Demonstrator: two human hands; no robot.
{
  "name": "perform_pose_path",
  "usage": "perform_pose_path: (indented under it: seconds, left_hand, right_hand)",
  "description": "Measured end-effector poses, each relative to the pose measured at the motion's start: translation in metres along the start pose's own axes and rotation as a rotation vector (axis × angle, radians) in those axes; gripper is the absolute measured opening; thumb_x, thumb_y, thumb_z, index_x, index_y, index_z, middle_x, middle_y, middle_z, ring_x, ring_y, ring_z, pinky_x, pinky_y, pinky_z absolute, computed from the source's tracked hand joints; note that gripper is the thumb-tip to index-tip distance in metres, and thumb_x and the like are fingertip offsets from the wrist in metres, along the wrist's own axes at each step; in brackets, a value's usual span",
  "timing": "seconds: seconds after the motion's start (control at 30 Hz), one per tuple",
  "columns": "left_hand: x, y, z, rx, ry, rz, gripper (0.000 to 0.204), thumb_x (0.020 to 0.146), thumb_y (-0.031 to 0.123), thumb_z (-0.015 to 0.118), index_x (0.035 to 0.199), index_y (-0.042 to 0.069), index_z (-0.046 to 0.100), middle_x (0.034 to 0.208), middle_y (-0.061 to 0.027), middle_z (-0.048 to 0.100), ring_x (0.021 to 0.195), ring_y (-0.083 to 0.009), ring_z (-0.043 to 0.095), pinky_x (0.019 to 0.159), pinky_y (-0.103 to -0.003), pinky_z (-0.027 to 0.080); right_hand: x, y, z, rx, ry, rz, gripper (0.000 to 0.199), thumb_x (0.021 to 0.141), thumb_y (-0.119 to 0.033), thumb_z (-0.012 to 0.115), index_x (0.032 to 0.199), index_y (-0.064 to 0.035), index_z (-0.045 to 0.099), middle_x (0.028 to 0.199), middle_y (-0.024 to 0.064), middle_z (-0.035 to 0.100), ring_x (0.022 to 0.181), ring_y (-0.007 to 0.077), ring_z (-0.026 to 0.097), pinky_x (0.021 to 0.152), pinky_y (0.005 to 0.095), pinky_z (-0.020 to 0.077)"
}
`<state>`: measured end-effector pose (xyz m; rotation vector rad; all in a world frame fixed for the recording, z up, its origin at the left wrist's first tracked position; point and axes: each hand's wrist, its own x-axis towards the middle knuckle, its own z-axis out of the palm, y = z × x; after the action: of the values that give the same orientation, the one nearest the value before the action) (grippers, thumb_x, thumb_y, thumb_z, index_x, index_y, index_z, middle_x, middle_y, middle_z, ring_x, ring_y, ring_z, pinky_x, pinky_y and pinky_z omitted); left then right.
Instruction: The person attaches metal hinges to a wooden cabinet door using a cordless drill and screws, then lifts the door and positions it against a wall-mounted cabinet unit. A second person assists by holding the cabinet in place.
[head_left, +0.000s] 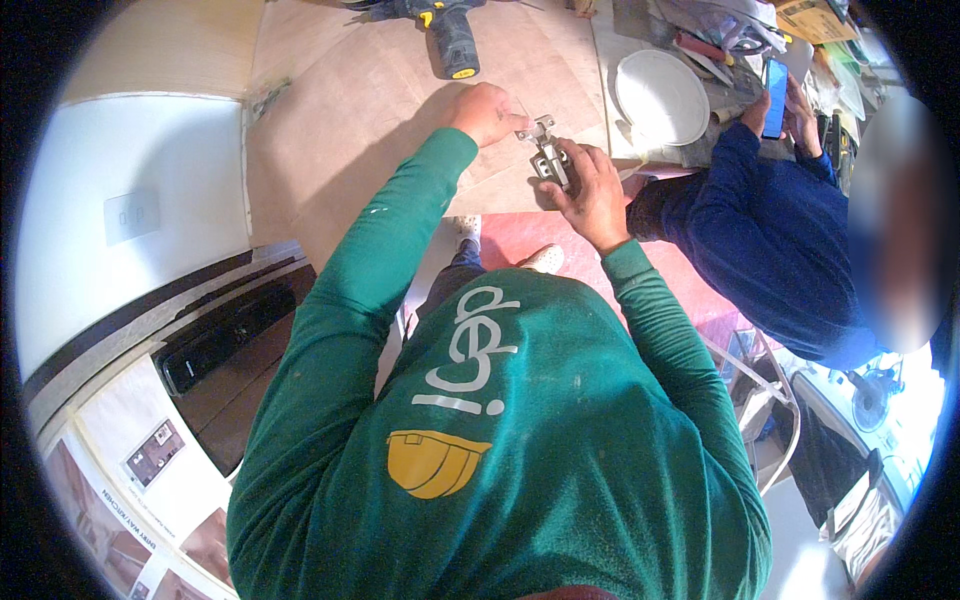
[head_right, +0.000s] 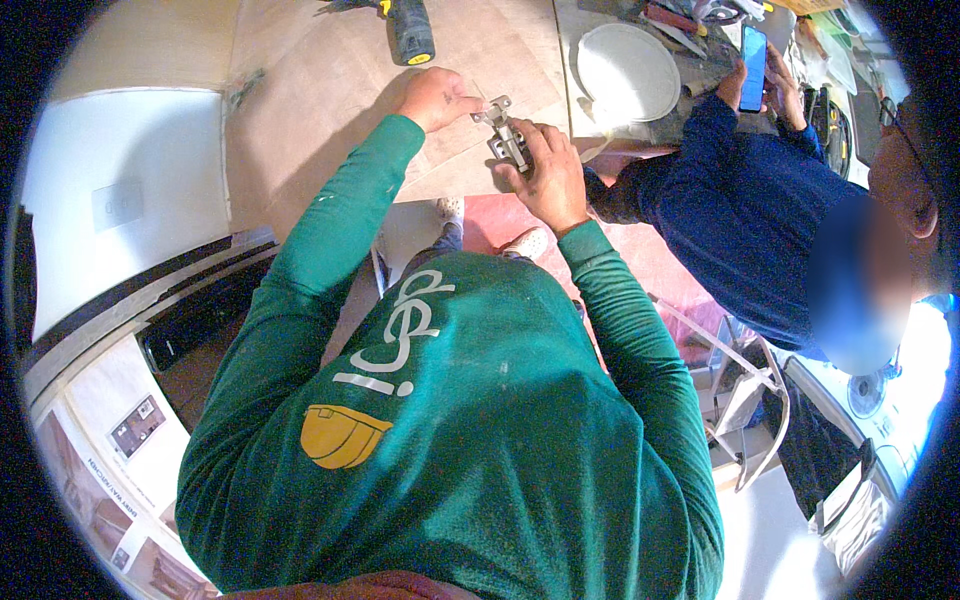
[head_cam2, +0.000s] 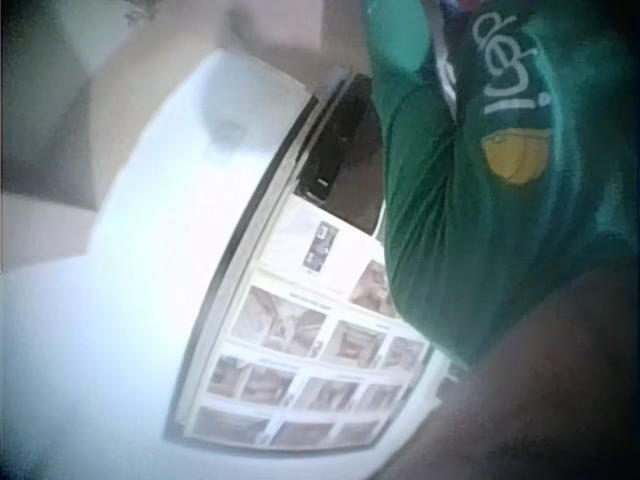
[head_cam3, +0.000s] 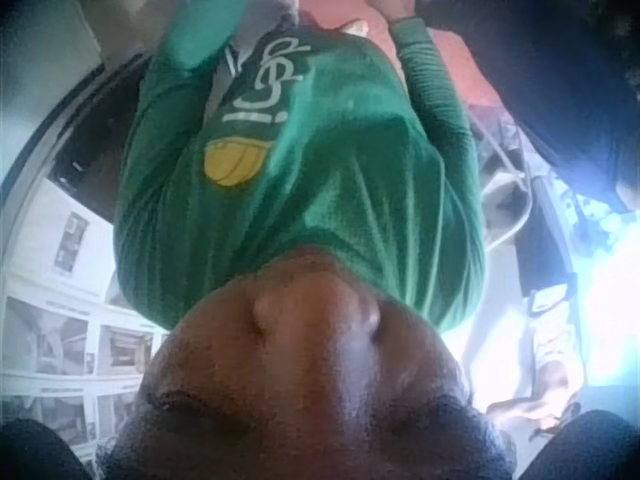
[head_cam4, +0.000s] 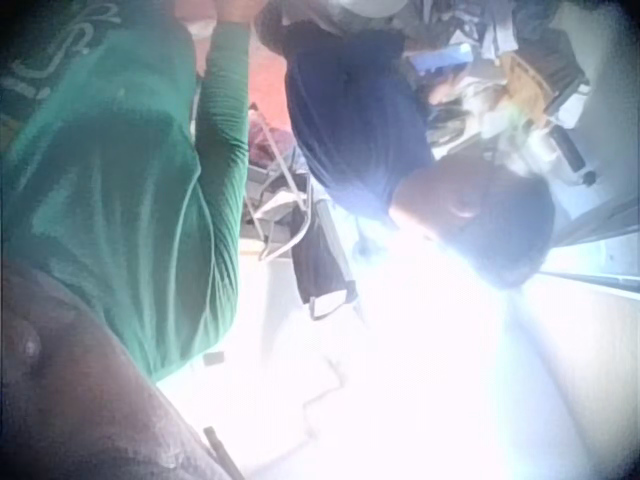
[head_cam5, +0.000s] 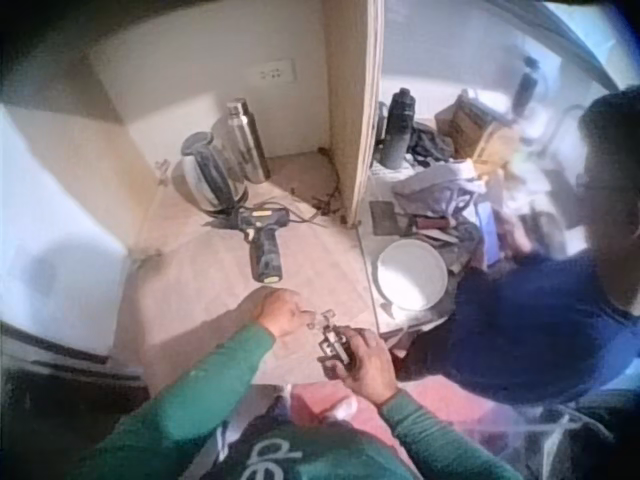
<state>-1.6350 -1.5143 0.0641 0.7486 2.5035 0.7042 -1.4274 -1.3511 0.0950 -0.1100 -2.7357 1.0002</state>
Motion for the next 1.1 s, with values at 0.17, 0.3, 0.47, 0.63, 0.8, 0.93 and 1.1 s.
perform_pose_path:
  seconds: [0.17, 0.3, 0.47, 0.63, 0.8, 0.93, 1.1]
  left_hand:
    - [0.002, -0.006, 0.007, -0.088, 0.05, 0.053, 0.054, 0.071, 0.056, 0.091, 0.074, 0.005, 0.072, 0.068, -0.0114, 0.069, 0.064, -0.0255, 0.066, 0.062, -0.042, 0.053]
    - [0.0, -0.005, 0.005, -0.1, 0.043, 0.057, 0.053, 0.071, 0.054, 0.092, 0.074, 0.005, 0.072, 0.068, -0.0112, 0.069, 0.064, -0.025, 0.067, 0.062, -0.041, 0.053]
    - [0.0, -0.004, 0.005, -0.079, 0.032, 0.014, 0.053, 0.071, 0.054, 0.092, 0.074, 0.005, 0.072, 0.069, -0.0107, 0.069, 0.065, -0.0255, 0.067, 0.064, -0.041, 0.054]
    - [-0.001, -0.003, 0.004, -0.038, 0.037, 0.011, 0.055, 0.072, 0.057, 0.09, 0.073, 0.005, 0.072, 0.069, -0.0108, 0.069, 0.067, -0.0259, 0.068, 0.066, -0.042, 0.054]
    - [-0.002, -0.005, 0.004, -0.058, 0.048, 0.027, 0.055, 0.073, 0.057, 0.09, 0.073, 0.005, 0.071, 0.069, -0.0104, 0.069, 0.066, -0.0257, 0.067, 0.065, -0.042, 0.054]
    - [-0.003, 0.0, 0.002, -0.05, 0.044, 0.011, 0.054, 0.073, 0.056, 0.09, 0.072, 0.005, 0.071, 0.068, -0.0101, 0.068, 0.065, -0.0249, 0.066, 0.064, -0.042, 0.053]
    - [0.0, -0.005, 0.006, -0.051, 0.042, 0.002, 0.052, 0.072, 0.054, 0.091, 0.075, 0.006, 0.072, 0.072, -0.0115, 0.07, 0.068, -0.0258, 0.067, 0.066, -0.042, 0.054]
  right_hand:
    - [0.0, 0.013, 0.004, 0.011, -0.003, -0.035, 0.056, 0.082, -0.018, 0.084, 0.133, -0.0065, 0.065, 0.123, 0.0166, 0.066, 0.115, 0.0371, 0.064, 0.1, 0.0461, 0.0533]
    - [-0.003, 0.013, 0.006, 0.029, 0.021, -0.017, 0.054, 0.081, -0.018, 0.084, 0.131, -0.0065, 0.069, 0.121, 0.0157, 0.066, 0.114, 0.0366, 0.062, 0.099, 0.0475, 0.0516]
    - [-0.006, 0.008, 0.007, 0.022, 0.02, 0.007, 0.055, 0.081, -0.018, 0.085, 0.131, -0.0054, 0.068, 0.122, 0.0166, 0.066, 0.116, 0.0372, 0.062, 0.101, 0.0473, 0.0508]
    - [-0.008, 0.01, 0.009, 0.032, 0.028, 0.004, 0.056, 0.08, -0.018, 0.085, 0.132, -0.0044, 0.068, 0.126, 0.0165, 0.066, 0.117, 0.0367, 0.062, 0.102, 0.0468, 0.0501]
    - [-0.008, 0.012, 0.01, 0.026, 0.041, -0.008, 0.056, 0.08, -0.018, 0.085, 0.131, -0.0045, 0.068, 0.126, 0.0159, 0.066, 0.117, 0.036, 0.062, 0.102, 0.0464, 0.0499]
    - [-0.007, 0.014, 0.011, 0.031, 0.034, -0.004, 0.055, 0.08, -0.019, 0.085, 0.13, -0.005, 0.069, 0.127, 0.0154, 0.066, 0.117, 0.0356, 0.062, 0.102, 0.0465, 0.0497]
    - [-0.007, 0.016, 0.013, 0.043, 0.048, -0.021, 0.054, 0.08, -0.02, 0.085, 0.129, -0.0057, 0.07, 0.126, 0.0148, 0.066, 0.116, 0.0353, 0.062, 0.102, 0.0469, 0.0495]
